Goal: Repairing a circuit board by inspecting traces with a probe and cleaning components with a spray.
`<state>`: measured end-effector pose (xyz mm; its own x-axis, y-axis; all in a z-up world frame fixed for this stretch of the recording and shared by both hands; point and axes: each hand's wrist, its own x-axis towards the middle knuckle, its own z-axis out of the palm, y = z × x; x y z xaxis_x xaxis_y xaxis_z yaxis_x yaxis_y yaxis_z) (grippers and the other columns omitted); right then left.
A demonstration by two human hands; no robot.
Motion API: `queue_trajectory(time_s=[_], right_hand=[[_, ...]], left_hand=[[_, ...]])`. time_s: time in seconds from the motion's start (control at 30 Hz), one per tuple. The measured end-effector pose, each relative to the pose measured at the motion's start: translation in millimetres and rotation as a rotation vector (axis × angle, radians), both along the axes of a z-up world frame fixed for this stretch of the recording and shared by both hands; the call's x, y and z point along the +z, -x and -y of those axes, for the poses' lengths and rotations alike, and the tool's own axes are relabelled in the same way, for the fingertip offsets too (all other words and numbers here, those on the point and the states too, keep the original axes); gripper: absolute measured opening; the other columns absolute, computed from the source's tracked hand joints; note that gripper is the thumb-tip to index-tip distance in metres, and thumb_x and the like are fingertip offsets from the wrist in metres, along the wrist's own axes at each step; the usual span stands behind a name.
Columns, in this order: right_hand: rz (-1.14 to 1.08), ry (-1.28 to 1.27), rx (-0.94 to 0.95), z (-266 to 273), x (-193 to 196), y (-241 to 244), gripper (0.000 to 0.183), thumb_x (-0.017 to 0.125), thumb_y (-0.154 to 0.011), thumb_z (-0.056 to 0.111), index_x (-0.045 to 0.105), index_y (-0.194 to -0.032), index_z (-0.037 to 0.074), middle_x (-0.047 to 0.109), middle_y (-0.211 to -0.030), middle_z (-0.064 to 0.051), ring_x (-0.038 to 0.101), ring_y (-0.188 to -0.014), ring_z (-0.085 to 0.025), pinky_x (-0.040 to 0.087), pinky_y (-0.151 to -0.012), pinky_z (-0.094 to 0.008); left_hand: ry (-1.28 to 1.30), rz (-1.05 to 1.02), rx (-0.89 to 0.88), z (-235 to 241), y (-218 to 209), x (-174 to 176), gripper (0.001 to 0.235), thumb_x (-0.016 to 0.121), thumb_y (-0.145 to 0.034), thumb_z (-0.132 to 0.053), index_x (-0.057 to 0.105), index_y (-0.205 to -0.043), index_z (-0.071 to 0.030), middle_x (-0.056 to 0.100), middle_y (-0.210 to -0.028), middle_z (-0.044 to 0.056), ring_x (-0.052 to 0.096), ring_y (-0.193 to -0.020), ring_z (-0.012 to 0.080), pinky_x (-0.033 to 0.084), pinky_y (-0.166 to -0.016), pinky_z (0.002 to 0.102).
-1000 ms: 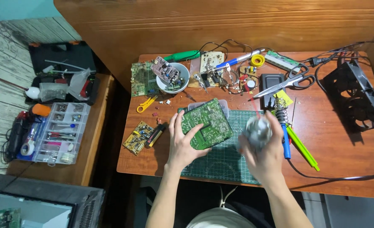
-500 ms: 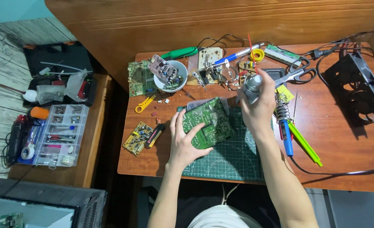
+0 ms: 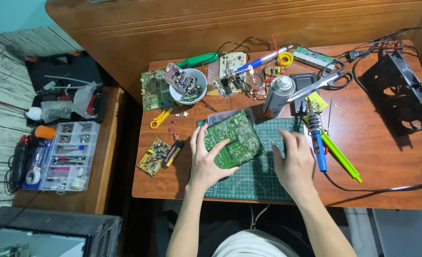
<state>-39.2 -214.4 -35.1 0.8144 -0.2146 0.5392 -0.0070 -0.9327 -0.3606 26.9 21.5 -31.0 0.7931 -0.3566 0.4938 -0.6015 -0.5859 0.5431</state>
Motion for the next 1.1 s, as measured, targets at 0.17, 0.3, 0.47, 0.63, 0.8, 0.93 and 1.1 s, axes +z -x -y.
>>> queue_trajectory(time_s=[0.17,0.3,0.47,0.63,0.8,0.93,1.1], right_hand=[[-0.273,-0.186,-0.086,19.1,-10.6,18.2,0.027,0.076,-0.088,0.025,0.066,-0.111,0.015,0.063,-0.095,-0.006,0.07,-0.074,-0.025,0.057,-0.057,-0.031],[-0.441,-0.209,-0.109,23.7,9.4,16.8,0.017,0.071,-0.091,0.028,0.068,-0.096,0.012,0.067,-0.089,-0.009,0.071,-0.064,-0.023,0.056,-0.052,-0.029],[-0.375,-0.269,-0.043,32.6,-19.5,13.5,0.014,0.071,-0.09,0.023,0.068,-0.086,0.009,0.067,-0.082,-0.008,0.07,-0.064,-0.024,0.056,-0.056,-0.03],[-0.13,-0.4,0.133,10.1,-26.3,26.6,0.008,0.073,-0.086,0.012,0.066,-0.085,0.011,0.069,-0.073,-0.008,0.071,-0.072,-0.027,0.055,-0.07,-0.037],[-0.023,-0.678,0.288,-18.2,-3.3,25.2,0.014,0.066,-0.088,0.003,0.073,-0.092,0.015,0.075,-0.075,-0.004,0.07,-0.057,-0.02,0.056,-0.06,-0.031],[0.035,-0.902,0.481,-20.6,0.2,27.0,0.025,0.054,-0.093,-0.002,0.076,-0.102,0.006,0.074,-0.075,-0.007,0.07,-0.06,-0.015,0.058,-0.065,-0.03],[0.028,-1.224,0.479,-22.7,-8.1,30.6,0.026,0.076,-0.077,-0.007,0.071,-0.102,-0.006,0.077,-0.081,-0.017,0.076,-0.072,-0.021,0.061,-0.075,-0.037]], left_hand=[[0.016,0.004,-0.007,3.2,6.2,-2.0,0.075,0.095,-0.046,-0.039,0.072,-0.114,-0.019,0.033,-0.152,0.025,0.026,-0.142,0.0465,0.024,-0.116,0.059],[0.025,0.012,-0.016,3.9,6.3,-2.5,0.074,0.095,-0.047,-0.038,0.072,-0.114,-0.018,0.033,-0.151,0.027,0.027,-0.142,0.048,0.025,-0.115,0.061],[0.038,-0.007,-0.015,0.9,5.6,-0.2,0.073,0.095,-0.047,-0.038,0.073,-0.114,-0.018,0.034,-0.151,0.026,0.027,-0.142,0.0483,0.026,-0.114,0.062],[0.054,-0.033,-0.021,-2.8,3.8,-0.8,0.071,0.094,-0.05,-0.039,0.073,-0.114,-0.018,0.034,-0.152,0.026,0.026,-0.143,0.0486,0.026,-0.113,0.063],[0.009,-0.024,-0.018,-1.8,3.8,-6.2,0.073,0.095,-0.044,-0.04,0.074,-0.111,-0.021,0.036,-0.151,0.025,0.028,-0.142,0.0478,0.026,-0.114,0.063],[-0.004,0.013,-0.015,-2.4,4.5,-7.8,0.075,0.095,-0.043,-0.041,0.074,-0.112,-0.021,0.037,-0.151,0.025,0.03,-0.141,0.0476,0.028,-0.113,0.062],[0.009,-0.001,-0.013,-3.4,4.8,-7.7,0.072,0.094,-0.047,-0.045,0.074,-0.112,-0.022,0.037,-0.151,0.023,0.03,-0.142,0.046,0.034,-0.112,0.059]])
